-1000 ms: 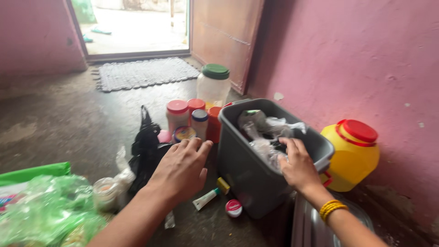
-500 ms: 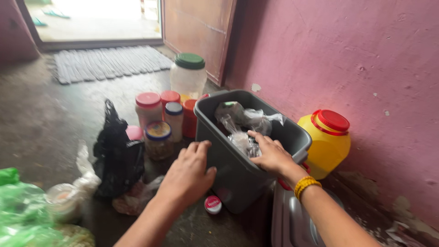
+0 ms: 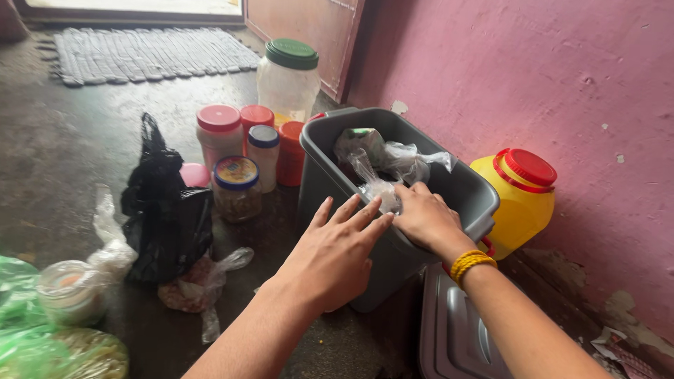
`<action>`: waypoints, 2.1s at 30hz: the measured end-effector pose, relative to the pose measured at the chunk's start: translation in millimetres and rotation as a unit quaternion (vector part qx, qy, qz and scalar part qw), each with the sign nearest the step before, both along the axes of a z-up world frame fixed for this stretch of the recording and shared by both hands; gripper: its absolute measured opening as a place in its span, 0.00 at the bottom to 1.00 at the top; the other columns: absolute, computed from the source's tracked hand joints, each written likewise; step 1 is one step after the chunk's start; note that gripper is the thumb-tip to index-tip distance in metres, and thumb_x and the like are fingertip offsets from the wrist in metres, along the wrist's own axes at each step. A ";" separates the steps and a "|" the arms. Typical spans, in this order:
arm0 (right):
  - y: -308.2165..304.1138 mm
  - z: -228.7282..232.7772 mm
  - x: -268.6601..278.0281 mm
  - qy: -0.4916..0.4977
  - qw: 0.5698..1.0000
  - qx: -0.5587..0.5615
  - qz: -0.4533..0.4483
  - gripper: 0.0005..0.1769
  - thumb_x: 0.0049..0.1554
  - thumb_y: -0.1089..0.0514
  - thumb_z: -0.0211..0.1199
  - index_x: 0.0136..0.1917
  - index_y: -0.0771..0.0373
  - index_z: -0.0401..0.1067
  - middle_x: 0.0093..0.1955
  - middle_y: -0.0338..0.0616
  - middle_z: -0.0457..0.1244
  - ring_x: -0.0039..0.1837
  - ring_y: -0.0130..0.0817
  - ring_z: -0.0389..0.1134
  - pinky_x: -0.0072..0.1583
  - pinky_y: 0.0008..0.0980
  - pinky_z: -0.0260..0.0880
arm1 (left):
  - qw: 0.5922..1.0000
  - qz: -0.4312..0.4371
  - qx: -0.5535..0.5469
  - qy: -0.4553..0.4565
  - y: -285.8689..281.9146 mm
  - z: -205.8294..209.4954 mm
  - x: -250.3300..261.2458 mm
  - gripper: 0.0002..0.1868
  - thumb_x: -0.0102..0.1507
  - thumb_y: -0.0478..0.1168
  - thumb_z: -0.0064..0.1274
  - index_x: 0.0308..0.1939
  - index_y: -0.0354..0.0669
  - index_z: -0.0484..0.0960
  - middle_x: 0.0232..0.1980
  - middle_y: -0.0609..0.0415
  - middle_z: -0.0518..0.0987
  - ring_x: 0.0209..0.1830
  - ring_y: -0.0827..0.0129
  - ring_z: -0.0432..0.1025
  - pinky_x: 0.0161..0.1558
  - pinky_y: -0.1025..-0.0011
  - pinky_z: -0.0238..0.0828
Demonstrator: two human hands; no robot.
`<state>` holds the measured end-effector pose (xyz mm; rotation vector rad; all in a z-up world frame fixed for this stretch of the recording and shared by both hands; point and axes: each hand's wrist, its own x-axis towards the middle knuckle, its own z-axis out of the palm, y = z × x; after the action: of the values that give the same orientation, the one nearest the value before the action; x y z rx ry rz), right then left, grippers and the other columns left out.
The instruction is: The person sorts groceries from a green reusable bag onto the floor, then transfers various items into a grey bin. They handle packaged food, plastic bags, and small containers, placing them into the bin one by one.
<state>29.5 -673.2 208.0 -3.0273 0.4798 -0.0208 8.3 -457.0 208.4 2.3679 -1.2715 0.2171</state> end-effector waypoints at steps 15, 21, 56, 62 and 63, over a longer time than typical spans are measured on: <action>-25.5 26.3 -22.3 -0.264 0.894 0.348 -0.103 0.23 0.50 0.47 0.74 0.54 0.61 0.78 0.49 0.43 0.73 0.51 0.35 0.75 0.53 0.37 0.74 | 0.999 0.031 -0.018 0.006 11.3 3.0 -4.4 0.42 0.55 0.41 0.58 0.72 0.40 0.60 0.79 0.44 0.54 0.80 0.49 0.44 0.75 0.45 0.33; -28.9 75.9 -56.1 -0.338 0.787 0.512 -0.066 0.25 0.49 0.46 0.73 0.51 0.63 0.70 0.45 0.47 0.71 0.41 0.41 0.71 0.38 0.40 0.73 | 0.982 0.133 -0.016 0.132 35.4 41.4 -7.8 0.43 0.60 0.50 0.56 0.76 0.47 0.57 0.73 0.45 0.63 0.80 0.52 0.49 0.77 0.56 0.40; 270.8 64.6 -58.9 0.180 0.914 0.210 0.297 0.24 0.50 0.41 0.67 0.51 0.60 0.82 0.39 0.43 0.72 0.42 0.31 0.74 0.43 0.32 0.76 | 0.853 0.411 -0.161 0.279 235.7 0.6 -56.1 0.57 0.38 0.58 0.76 0.67 0.52 0.65 0.58 0.42 0.80 0.62 0.49 0.76 0.61 0.57 0.72; 282.0 35.1 -37.7 0.242 0.911 0.212 0.257 0.23 0.52 0.41 0.65 0.56 0.52 0.81 0.43 0.42 0.71 0.47 0.33 0.74 0.46 0.33 0.75 | 0.839 0.447 -0.130 0.281 239.8 -30.2 -42.3 0.45 0.39 0.52 0.77 0.59 0.54 0.75 0.56 0.47 0.81 0.58 0.51 0.77 0.58 0.55 0.75; 280.8 26.1 -32.8 0.251 0.913 0.200 0.254 0.23 0.52 0.41 0.65 0.56 0.52 0.82 0.44 0.45 0.72 0.48 0.35 0.74 0.47 0.35 0.74 | 0.833 0.456 -0.120 0.289 235.5 -33.1 -42.6 0.46 0.39 0.52 0.77 0.60 0.56 0.74 0.57 0.48 0.81 0.58 0.51 0.77 0.58 0.54 0.75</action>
<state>-3.3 -392.4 234.1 -2.6199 -0.2715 0.7922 -34.3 -221.5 175.3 2.3436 0.2048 -0.0664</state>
